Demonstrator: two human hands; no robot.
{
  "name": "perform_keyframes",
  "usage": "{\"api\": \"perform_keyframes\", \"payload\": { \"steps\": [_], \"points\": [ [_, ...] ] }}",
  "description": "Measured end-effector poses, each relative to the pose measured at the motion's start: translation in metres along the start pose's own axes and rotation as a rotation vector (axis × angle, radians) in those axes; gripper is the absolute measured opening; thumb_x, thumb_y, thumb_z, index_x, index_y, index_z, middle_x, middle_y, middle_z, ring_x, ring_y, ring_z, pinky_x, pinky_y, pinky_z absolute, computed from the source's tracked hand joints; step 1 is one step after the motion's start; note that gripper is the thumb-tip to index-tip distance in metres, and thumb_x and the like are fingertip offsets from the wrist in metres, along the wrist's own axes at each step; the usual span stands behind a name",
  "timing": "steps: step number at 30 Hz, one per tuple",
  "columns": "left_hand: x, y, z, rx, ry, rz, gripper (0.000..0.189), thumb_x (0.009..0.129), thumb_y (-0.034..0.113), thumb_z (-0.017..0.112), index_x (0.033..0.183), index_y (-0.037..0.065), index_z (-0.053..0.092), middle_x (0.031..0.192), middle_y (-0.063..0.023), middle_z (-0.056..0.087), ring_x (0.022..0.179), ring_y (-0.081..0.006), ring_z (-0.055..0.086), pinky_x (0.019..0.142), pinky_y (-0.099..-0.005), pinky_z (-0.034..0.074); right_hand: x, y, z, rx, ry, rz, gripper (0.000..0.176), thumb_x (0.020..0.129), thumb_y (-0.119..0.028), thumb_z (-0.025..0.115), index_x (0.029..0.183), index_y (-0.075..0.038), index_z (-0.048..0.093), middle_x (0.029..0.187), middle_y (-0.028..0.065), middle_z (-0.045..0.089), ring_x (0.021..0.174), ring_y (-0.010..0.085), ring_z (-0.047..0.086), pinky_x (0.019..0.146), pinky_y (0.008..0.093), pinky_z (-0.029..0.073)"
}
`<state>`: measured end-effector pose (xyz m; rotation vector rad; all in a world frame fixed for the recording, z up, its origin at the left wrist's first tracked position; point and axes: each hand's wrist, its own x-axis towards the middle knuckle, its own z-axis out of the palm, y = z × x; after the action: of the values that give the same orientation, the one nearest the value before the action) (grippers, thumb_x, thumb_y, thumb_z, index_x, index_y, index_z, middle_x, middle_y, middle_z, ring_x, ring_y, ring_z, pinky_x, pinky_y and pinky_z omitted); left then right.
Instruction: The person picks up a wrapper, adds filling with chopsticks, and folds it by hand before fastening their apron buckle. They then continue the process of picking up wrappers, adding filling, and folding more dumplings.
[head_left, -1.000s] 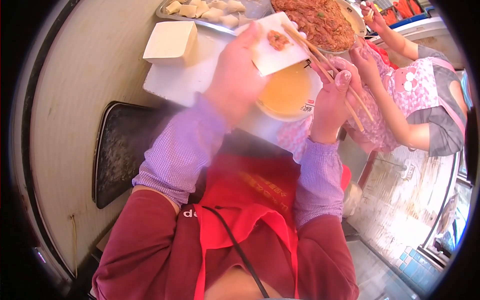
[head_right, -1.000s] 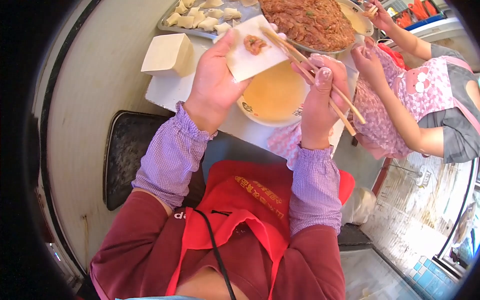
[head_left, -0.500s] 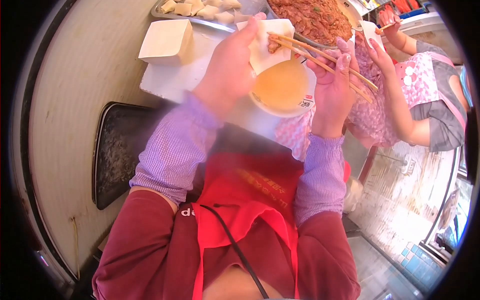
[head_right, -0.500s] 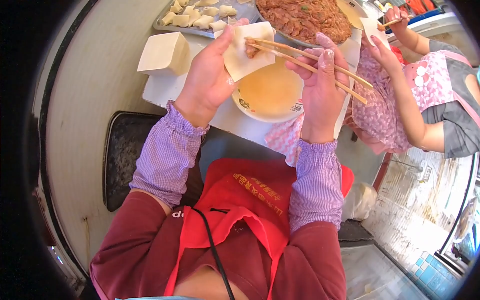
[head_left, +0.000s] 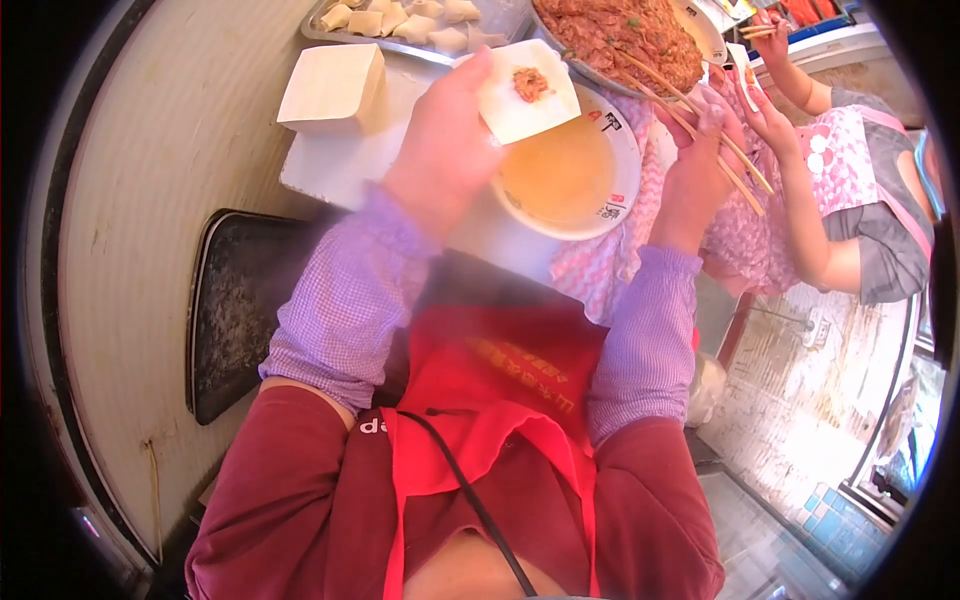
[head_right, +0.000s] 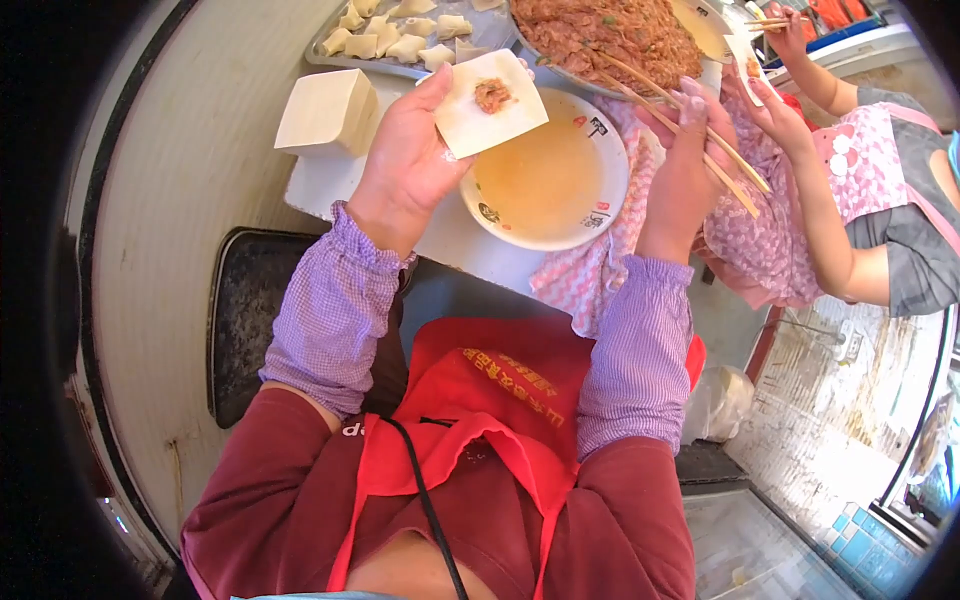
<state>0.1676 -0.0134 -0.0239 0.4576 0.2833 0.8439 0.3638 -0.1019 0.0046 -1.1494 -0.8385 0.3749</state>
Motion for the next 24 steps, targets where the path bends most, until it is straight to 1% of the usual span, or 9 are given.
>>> {"api": "perform_keyframes", "payload": {
  "steps": [1, 2, 4, 7, 8, 14, 15, 19, 24],
  "points": [
    [-0.002, 0.002, 0.004, -0.347, 0.031, -0.089, 0.033, 0.093, 0.023, 0.048, 0.118, 0.000, 0.046, 0.111, -0.0120, 0.056, 0.104, -0.0227, 0.055, 0.092, -0.0342, 0.044, -0.005, -0.007, 0.000, 0.036, 0.034, -0.031, 0.027, 0.094, -0.016, 0.047, 0.108, 0.006, 0.052, 0.093, 0.0130, 0.057, 0.079, 0.0176, 0.061, 0.069, 0.0315, 0.056],
    [-0.002, 0.001, 0.004, -0.348, 0.033, -0.082, 0.033, 0.093, 0.023, 0.048, 0.118, 0.000, 0.046, 0.111, -0.0120, 0.056, 0.104, -0.0227, 0.055, 0.092, -0.0342, 0.044, -0.010, -0.012, 0.000, 0.075, 0.066, -0.061, 0.026, 0.094, -0.016, 0.048, 0.107, 0.006, 0.053, 0.095, 0.0134, 0.057, 0.078, 0.0176, 0.061, 0.069, 0.0311, 0.056],
    [-0.003, -0.003, 0.006, -0.032, 0.118, 0.159, 0.037, 0.089, 0.025, 0.057, 0.116, 0.002, 0.047, 0.097, -0.0088, 0.058, 0.088, -0.0212, 0.058, 0.079, -0.0331, 0.049, -0.019, -0.017, 0.001, 0.166, 0.019, -0.053, 0.023, 0.093, -0.013, 0.049, 0.103, 0.007, 0.055, 0.094, 0.0139, 0.059, 0.074, 0.0170, 0.062, 0.066, 0.0300, 0.056],
    [-0.017, 0.005, 0.031, 0.024, 0.062, 0.006, 0.044, 0.089, 0.041, 0.054, 0.107, 0.001, 0.047, 0.082, -0.0059, 0.051, 0.074, -0.0175, 0.054, 0.067, -0.0319, 0.048, -0.026, -0.015, 0.006, -0.131, -0.224, 0.127, 0.023, 0.091, -0.015, 0.052, 0.097, 0.006, 0.057, 0.085, 0.0120, 0.059, 0.069, 0.0152, 0.059, 0.060, 0.0304, 0.056],
    [-0.018, 0.005, 0.036, 0.067, 0.129, -0.004, 0.040, 0.091, 0.037, 0.052, 0.107, 0.000, 0.048, 0.078, -0.0042, 0.050, 0.067, -0.0144, 0.051, 0.058, -0.0276, 0.045, -0.027, -0.013, 0.008, -0.124, -0.231, 0.129, 0.023, 0.091, -0.015, 0.052, 0.097, 0.006, 0.057, 0.085, 0.0120, 0.059, 0.069, 0.0152, 0.059, 0.060, 0.0304, 0.056],
    [-0.012, -0.002, 0.025, -0.076, -0.010, -0.028, 0.030, 0.092, 0.024, 0.051, 0.107, -0.002, 0.052, 0.079, -0.0050, 0.052, 0.069, -0.0140, 0.052, 0.058, -0.0259, 0.045, -0.027, -0.030, 0.007, 0.178, -0.059, 0.021, 0.026, 0.094, -0.017, 0.044, 0.106, 0.004, 0.053, 0.090, 0.0128, 0.059, 0.077, 0.0184, 0.061, 0.067, 0.0341, 0.057],
    [-0.014, 0.000, 0.032, -0.016, 0.038, -0.025, 0.023, 0.089, 0.012, 0.049, 0.105, -0.003, 0.054, 0.083, -0.0069, 0.055, 0.069, -0.0140, 0.052, 0.058, -0.0251, 0.045, -0.030, -0.030, 0.010, 0.191, -0.064, 0.021, 0.026, 0.094, -0.017, 0.044, 0.106, 0.004, 0.053, 0.090, 0.0128, 0.059, 0.077, 0.0184, 0.061, 0.067, 0.0341, 0.057],
    [-0.020, -0.002, 0.037, 0.073, -0.106, -0.090, 0.036, 0.077, -0.003, 0.043, 0.111, -0.006, 0.053, 0.090, -0.0115, 0.058, 0.070, -0.0152, 0.054, 0.058, -0.0262, 0.046, -0.034, -0.014, 0.017, 0.336, -0.181, 0.055, 0.028, 0.094, -0.018, 0.046, 0.110, 0.005, 0.052, 0.093, 0.0135, 0.059, 0.079, 0.0184, 0.061, 0.066, 0.0338, 0.057],
    [-0.025, 0.002, 0.039, 0.016, -0.040, -0.023, 0.037, 0.079, -0.001, 0.043, 0.114, -0.007, 0.051, 0.100, -0.0141, 0.058, 0.078, -0.0159, 0.053, 0.063, -0.0246, 0.045, -0.026, -0.017, 0.021, 0.328, -0.025, -0.007, 0.027, 0.095, -0.020, 0.044, 0.103, 0.004, 0.053, 0.093, 0.0154, 0.059, 0.086, 0.0219, 0.061, 0.071, 0.0339, 0.056]
  ]
}}
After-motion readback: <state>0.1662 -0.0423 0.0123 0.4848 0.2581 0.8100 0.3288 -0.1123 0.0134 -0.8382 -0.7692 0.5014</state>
